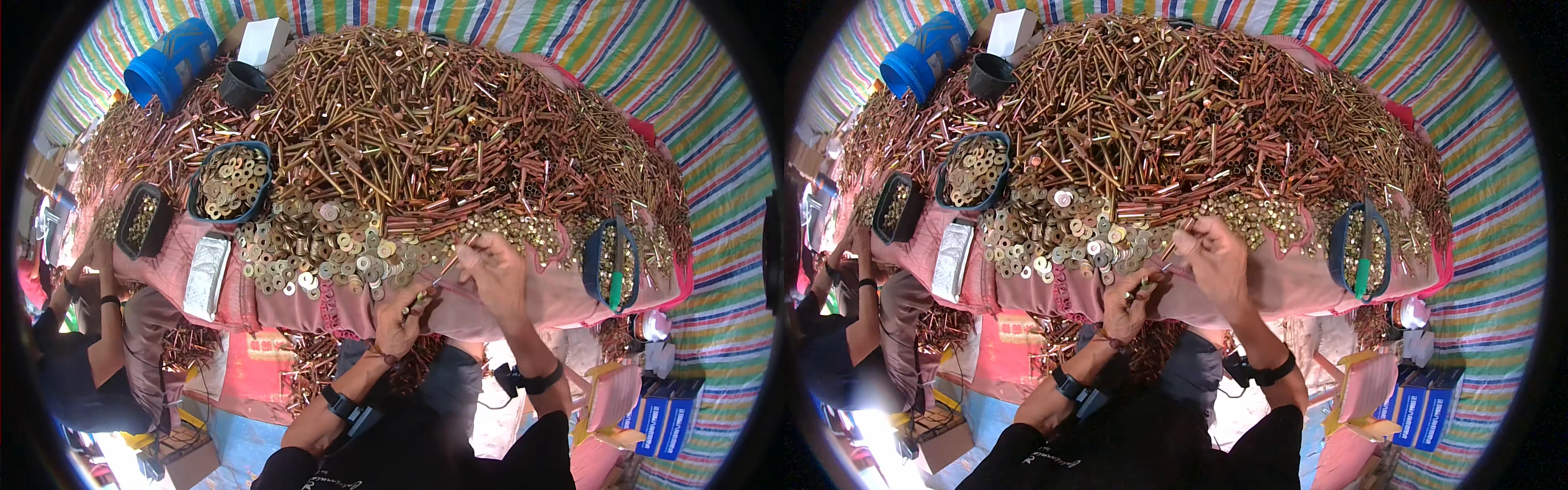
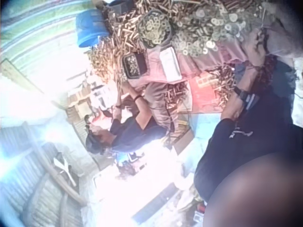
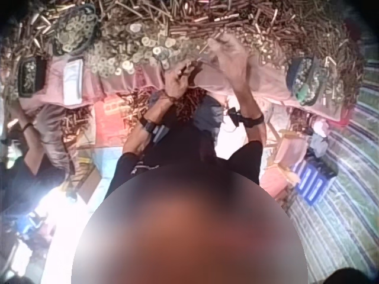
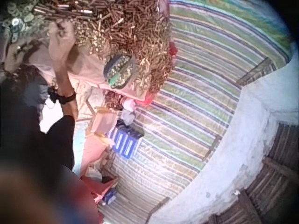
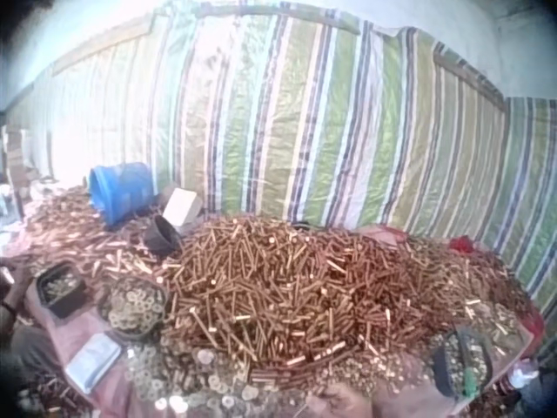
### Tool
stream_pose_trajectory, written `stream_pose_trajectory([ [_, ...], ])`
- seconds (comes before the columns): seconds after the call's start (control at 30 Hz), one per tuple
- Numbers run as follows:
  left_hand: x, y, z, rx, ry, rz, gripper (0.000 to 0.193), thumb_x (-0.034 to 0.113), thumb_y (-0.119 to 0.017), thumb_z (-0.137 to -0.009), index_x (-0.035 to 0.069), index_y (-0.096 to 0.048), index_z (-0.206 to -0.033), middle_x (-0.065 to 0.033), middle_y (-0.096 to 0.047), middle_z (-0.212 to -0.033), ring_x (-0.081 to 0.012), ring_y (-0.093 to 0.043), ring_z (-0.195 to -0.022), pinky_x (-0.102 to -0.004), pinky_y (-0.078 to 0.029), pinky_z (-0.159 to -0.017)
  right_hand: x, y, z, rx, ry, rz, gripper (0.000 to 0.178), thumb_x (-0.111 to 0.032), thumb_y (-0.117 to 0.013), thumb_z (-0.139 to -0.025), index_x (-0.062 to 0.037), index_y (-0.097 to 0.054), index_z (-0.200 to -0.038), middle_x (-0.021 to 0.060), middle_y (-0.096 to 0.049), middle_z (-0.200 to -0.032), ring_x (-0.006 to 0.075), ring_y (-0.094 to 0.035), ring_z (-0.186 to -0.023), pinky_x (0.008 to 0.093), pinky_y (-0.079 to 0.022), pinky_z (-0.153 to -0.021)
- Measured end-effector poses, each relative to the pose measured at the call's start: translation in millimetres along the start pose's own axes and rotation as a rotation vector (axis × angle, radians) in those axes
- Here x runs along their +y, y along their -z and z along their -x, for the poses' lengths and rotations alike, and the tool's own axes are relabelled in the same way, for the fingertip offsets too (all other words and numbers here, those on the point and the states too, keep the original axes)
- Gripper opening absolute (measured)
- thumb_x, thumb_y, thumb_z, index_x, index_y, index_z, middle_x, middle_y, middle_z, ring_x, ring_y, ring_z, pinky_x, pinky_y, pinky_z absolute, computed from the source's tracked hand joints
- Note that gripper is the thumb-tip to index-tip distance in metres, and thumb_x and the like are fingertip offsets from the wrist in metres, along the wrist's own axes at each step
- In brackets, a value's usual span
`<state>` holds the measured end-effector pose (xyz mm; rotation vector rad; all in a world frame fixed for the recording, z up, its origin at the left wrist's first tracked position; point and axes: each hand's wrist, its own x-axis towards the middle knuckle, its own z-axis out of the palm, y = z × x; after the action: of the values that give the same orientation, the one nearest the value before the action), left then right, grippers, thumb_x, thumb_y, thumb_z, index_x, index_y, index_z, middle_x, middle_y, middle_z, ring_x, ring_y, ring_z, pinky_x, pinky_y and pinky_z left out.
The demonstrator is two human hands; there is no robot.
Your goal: The person repeatedly picks up small brass-colored cylindrical metal parts from a large pile on a table, separates them by hand, and places them into smaller piles or containers. The person also occasionally moves parts between piles and adjusts the arrangement of the items on the table.
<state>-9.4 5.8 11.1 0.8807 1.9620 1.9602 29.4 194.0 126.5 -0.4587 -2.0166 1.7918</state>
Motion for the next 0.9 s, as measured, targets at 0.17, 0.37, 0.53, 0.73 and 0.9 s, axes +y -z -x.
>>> stream_pose_trajectory([
  [0.17,0,-1,0,0.054,-0.048,-0.030,0.042,-0.009,-0.057,-0.095,0.001,-0.068,-0.134,-0.0173,-0.077,-0.113,-0.0242,-0.075,-0.096,-0.0329,-0.057,-0.088,-7,-28,30,-0.022,0.085,0.121,0.040,-0.014,-0.077,-0.100,0.0022,-0.061,-0.133,0.0078,-0.071,-0.101,0.0114,-0.068,-0.080,0.0258,-0.057,-0.069],
  [0.37,-3,-4,0,0.104,-0.127,-0.049,0.037,-0.005,-0.061,-0.095,-0.002,-0.068,-0.131,-0.0214,-0.076,-0.116,-0.0327,-0.076,-0.105,-0.0370,-0.058,-0.094,-10,-29,38,0.026,0.436,0.466,0.052,-0.013,-0.080,-0.097,0.0004,-0.058,-0.143,0.0120,-0.072,-0.109,0.0131,-0.071,-0.094,0.0281,-0.060,-0.079],
  [0.53,-3,-4,1,0.095,-0.102,-0.019,0.038,-0.004,-0.062,-0.095,-0.001,-0.068,-0.133,-0.0213,-0.076,-0.119,-0.0350,-0.075,-0.110,-0.0379,-0.057,-0.097,-5,-33,42,0.044,0.256,0.295,0.049,-0.015,-0.082,-0.095,-0.0007,-0.063,-0.138,0.0124,-0.074,-0.110,0.0167,-0.073,-0.090,0.0306,-0.061,-0.077],
  [0.73,7,0,-3,0.070,-0.198,-0.118,0.043,-0.001,-0.062,-0.098,0.000,-0.062,-0.141,-0.0219,-0.071,-0.131,-0.0373,-0.070,-0.122,-0.0397,-0.055,-0.101,-11,-29,37,-0.046,0.811,0.721,0.032,-0.005,-0.077,-0.092,-0.0018,-0.068,-0.123,0.0128,-0.070,-0.106,0.0298,-0.072,-0.084,0.0369,-0.060,-0.075],
  [0.9,8,1,-2,0.142,-0.285,-0.186,0.037,0.002,-0.062,-0.101,-0.001,-0.063,-0.138,-0.0227,-0.070,-0.130,-0.0401,-0.068,-0.122,-0.0418,-0.054,-0.104,0,-30,40,-0.233,0.670,0.600,0.020,-0.009,-0.073,-0.096,-0.0006,-0.071,-0.114,0.0128,-0.070,-0.109,0.0332,-0.071,-0.090,0.0409,-0.059,-0.077],
])
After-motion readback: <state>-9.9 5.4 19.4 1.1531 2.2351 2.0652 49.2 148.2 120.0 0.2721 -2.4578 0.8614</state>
